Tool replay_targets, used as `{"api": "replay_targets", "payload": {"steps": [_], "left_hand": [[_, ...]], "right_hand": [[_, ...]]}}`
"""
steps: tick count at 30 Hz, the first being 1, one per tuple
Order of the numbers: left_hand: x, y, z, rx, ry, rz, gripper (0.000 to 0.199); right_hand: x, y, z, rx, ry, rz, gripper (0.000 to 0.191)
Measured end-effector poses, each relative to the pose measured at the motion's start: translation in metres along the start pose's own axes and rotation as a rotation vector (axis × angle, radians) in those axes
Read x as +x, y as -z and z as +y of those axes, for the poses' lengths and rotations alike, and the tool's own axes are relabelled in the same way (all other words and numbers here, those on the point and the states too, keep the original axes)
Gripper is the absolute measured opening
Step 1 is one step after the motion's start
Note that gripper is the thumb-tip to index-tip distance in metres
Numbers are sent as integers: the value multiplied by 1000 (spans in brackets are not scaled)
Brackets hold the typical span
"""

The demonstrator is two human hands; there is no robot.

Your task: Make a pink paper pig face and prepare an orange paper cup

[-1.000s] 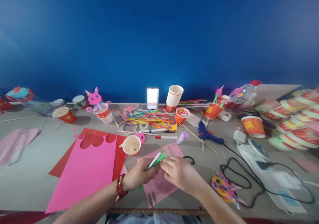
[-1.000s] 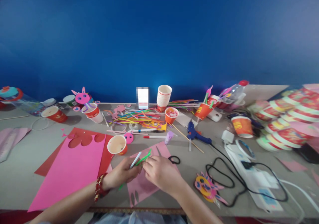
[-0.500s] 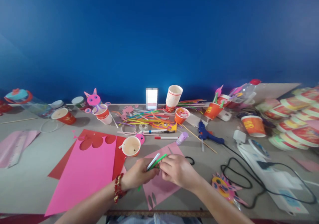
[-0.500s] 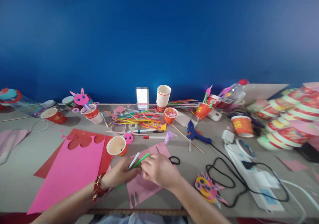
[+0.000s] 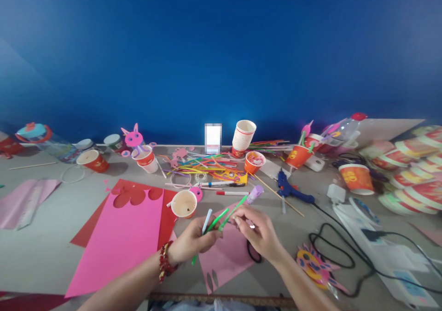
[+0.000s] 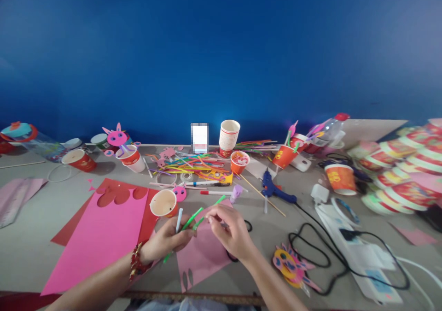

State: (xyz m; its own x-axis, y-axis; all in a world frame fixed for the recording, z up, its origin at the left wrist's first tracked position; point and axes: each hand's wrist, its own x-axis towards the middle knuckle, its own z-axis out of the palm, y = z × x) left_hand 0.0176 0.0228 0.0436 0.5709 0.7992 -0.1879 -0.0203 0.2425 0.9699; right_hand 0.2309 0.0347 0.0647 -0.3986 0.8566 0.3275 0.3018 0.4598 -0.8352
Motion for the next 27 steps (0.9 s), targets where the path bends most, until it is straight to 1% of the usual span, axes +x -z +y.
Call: {"api": "replay_targets", "payload": {"steps": [3,7,10,15,18,21,23,25,27], "left_hand": [[3,1,-7,-141,-29,9,29],[7,2,-13,-222,-66,71,30],[8,-1,-15,-237,-70,131,32],[8,-7,-15,-220,-111,212,32],[7,-9,-15,-108,-176,279,32],[6,-9,-15,89,-261,387,30],[5,-10,-17,141,-276,428,29],[4,-11,-18,121,-245,420,29],[4,-11,-18,76,-212,392,30]], "right_hand": [[-7,4,-2,35,33,-33,21],[-17,-1,-3,-26,-44,-145,21],[-19,-13,-6,-43,-87,-231,17],[-19,-40,-12,-8,-109,-286,10],[-18,-53,-15,7,-155,-257,10],[-19,-62,-17,15,-227,-181,10],[-20,-66,-17,-19,-241,-133,11],[-21,-68,-15,-65,-229,-96,8],[-21,-69,-13,-56,-221,-89,9]]}}
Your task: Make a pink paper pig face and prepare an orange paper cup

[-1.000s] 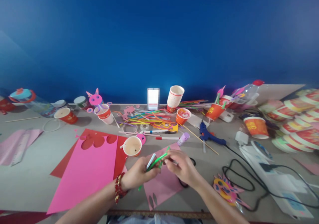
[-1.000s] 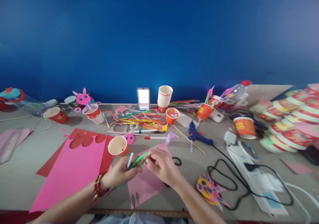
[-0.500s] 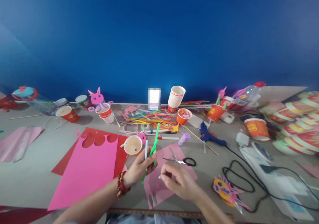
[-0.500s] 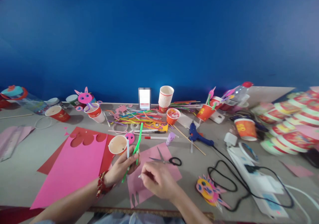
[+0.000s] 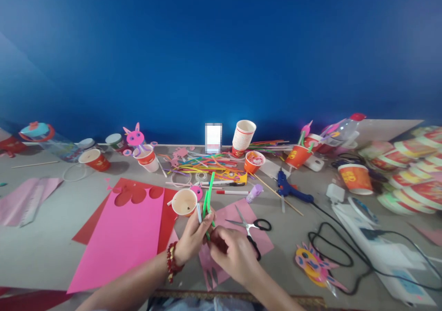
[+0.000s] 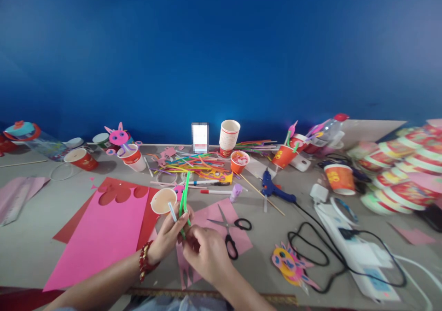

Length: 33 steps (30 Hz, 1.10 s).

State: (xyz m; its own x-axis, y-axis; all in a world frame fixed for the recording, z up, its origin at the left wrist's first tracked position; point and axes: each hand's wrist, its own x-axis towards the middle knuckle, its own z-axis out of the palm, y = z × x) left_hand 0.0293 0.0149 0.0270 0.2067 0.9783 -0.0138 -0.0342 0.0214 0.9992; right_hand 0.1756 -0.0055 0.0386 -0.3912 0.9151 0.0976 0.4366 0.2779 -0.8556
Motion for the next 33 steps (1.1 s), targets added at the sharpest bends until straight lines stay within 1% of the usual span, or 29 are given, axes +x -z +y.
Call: {"api": "replay_targets", "payload": {"steps": [3,5,8,10,14,16,17,18,19,20,22,23,24,26,28,31,33], "left_hand": [[0,1,5,-85,10,10,28],[2,4,11,-147,-8,41,26],[4,10,22,-230,-67,112,23],[3,14,30,-284,-138,168,19],[-2,17,40,-378,-262,208,9],[-5,16,39,-428,-258,244,10],[-6,15,36,-443,-227,256,11],[-7,14,33,-446,-186,248,13],[-8,12,29,-436,-135,211,15],[-9,10,24,-418,-84,143,17],[-11,6,15,-375,-18,-50,20],[-12,4,12,-341,-3,-135,23],[-13,3,9,-288,1,-192,24],[-13,2,6,-156,-1,-241,27],[-12,3,5,-57,19,-258,31],[-10,5,4,-39,73,-280,36],[-9,5,5,-23,60,-262,35]], "right_hand": [[0,3,1,86,-12,-11,12],[-1,6,1,116,-2,-25,12],[-5,12,1,97,38,-37,12],[-8,17,2,71,102,-10,13],[-14,28,6,88,336,80,19],[-16,33,9,109,409,154,20],[-16,35,10,109,420,193,20],[-16,36,11,97,411,225,20],[-16,36,11,78,391,244,20],[-15,36,12,57,364,245,19],[-14,34,11,26,302,205,19],[-13,33,11,18,274,180,18],[-12,32,10,13,254,161,18],[-10,29,8,8,218,137,18],[-8,28,7,8,195,114,18],[-7,31,6,-5,182,64,16],[-7,35,5,-29,183,15,14]]}}
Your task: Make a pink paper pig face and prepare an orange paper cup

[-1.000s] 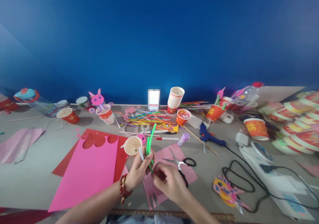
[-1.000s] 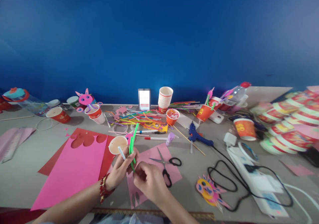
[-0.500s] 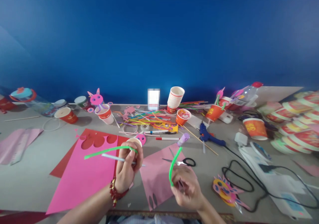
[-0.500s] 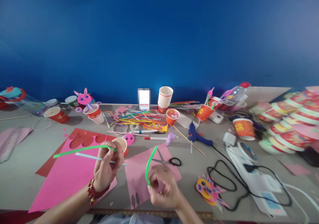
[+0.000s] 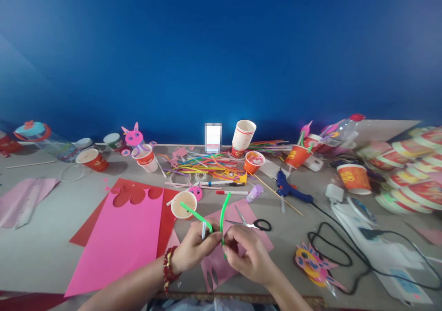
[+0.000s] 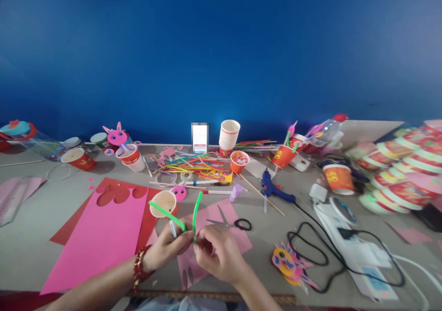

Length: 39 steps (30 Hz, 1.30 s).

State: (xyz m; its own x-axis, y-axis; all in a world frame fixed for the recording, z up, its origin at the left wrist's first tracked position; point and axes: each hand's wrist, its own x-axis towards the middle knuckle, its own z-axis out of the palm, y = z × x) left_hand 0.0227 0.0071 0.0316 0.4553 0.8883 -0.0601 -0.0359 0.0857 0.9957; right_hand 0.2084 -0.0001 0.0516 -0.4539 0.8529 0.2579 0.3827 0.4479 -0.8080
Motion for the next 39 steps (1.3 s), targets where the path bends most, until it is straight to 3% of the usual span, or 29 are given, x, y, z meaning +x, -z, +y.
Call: {"api": "replay_targets", "payload": {"steps": [8,12,16,21,27,34,39], "left_hand": [[2,2,5,314,-182,68,22],[2,2,2,375,-198,74,18],[2,1,0,371,-189,72,18],[4,-1,4,341,-173,92,21],[3,-2,4,231,-116,63,25],[4,-1,-8,-76,40,29,34],[8,-1,-7,-101,91,19,39]], "right_hand": [[4,5,2,-159,26,-95,15],[4,0,8,-302,81,-113,14],[3,-7,15,-419,129,-53,14],[0,-15,20,-453,162,34,15],[3,-15,19,-324,118,60,17],[9,-4,10,-247,92,-43,17],[10,-2,11,-340,91,-87,11]]}}
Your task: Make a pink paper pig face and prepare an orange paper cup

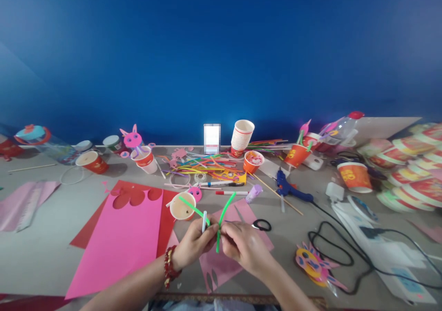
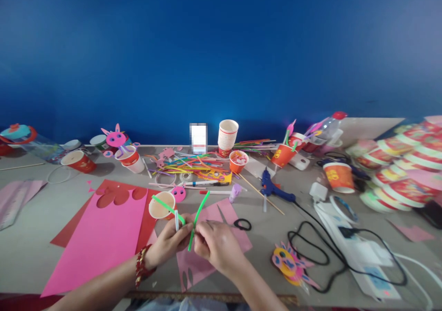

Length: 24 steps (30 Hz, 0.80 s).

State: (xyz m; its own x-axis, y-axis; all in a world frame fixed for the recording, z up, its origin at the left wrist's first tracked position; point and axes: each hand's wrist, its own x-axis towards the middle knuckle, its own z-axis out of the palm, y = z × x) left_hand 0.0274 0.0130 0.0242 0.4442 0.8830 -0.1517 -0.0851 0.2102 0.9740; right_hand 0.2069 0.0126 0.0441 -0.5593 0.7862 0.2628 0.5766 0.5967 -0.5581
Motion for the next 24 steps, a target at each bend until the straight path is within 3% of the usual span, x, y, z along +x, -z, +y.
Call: {"api": "replay_targets", "payload": {"steps": [5,9,15,17,24], "left_hand": [[-2,0,2,305,-128,51,31],[-5,1,8,511,-240,20,16],[-5,1,10,618,-227,33,12],[-4,1,7,649,-201,51,12],[0,5,-6,812,-84,23,11]], "right_hand": [[-1,-7,5,-155,36,86,12],[0,-8,5,-196,8,127,12],[0,-8,1,-219,38,282,8],[0,-9,2,-295,36,263,8],[3,-14,10,-518,39,11,16]]}}
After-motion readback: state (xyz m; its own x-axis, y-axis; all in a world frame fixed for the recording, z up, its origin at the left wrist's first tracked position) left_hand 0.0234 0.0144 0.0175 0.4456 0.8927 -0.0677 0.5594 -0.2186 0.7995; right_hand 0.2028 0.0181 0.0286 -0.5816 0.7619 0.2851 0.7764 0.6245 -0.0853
